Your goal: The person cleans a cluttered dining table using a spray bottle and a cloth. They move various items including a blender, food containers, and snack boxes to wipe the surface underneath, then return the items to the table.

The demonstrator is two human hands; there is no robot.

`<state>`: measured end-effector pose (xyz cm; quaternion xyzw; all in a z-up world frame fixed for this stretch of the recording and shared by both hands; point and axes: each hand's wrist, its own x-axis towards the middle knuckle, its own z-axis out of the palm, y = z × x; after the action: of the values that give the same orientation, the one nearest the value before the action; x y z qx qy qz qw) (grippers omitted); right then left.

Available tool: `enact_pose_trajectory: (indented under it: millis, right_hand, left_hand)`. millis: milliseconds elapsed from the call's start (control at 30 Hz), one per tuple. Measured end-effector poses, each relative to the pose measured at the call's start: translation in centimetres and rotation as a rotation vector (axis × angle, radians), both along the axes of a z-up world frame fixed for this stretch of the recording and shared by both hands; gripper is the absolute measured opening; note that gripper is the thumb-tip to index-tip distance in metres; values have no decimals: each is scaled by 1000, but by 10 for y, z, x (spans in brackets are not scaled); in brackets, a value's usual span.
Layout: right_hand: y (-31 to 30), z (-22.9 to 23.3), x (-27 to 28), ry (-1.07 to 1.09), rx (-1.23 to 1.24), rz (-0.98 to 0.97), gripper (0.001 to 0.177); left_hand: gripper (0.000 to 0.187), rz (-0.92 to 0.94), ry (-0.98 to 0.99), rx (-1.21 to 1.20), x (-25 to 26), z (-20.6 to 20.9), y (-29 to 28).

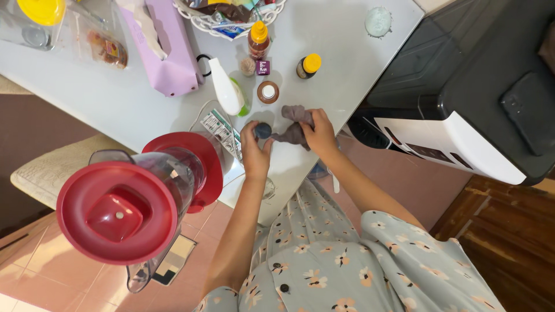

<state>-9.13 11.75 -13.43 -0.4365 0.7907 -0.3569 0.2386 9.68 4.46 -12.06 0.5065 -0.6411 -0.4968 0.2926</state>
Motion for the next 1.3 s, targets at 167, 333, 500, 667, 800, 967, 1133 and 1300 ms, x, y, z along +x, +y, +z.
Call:
enact_pose_trajectory:
  millis: [167, 333, 500, 667, 800, 967, 1133, 1300]
  right_hand:
    - [-35, 11, -41, 6, 79, -57, 67]
    - [-93, -5, -58, -12, -84, -147, 62]
    - [-157, -31, -118, 0, -39, -236, 51]
    - [-262, -46, -204, 23, -137, -240, 50]
    - [-318, -54, -243, 160, -254, -142, 51]
    - [-362, -57, -263, 140, -359, -167, 55]
    - [-390, -66, -276, 116, -369, -193, 59]
    - [-402, -85, -286, 62, -389, -208, 61]
  left_hand:
    - [55, -6, -26, 18, -5, -2, 6]
    - [58, -114, -39, -289, -26, 38, 21]
    - [57, -105, 154, -179, -83, 92, 2]
    - [56, -45, 160, -129, -147, 117, -52]
    - [57, 44, 203, -50, -186, 115, -82]
    - [58, 126, 230, -62, -214, 108, -100]
    - [60, 201, 208, -34, -230, 107, -116]
    - [59, 243, 203, -26, -239, 106, -128]
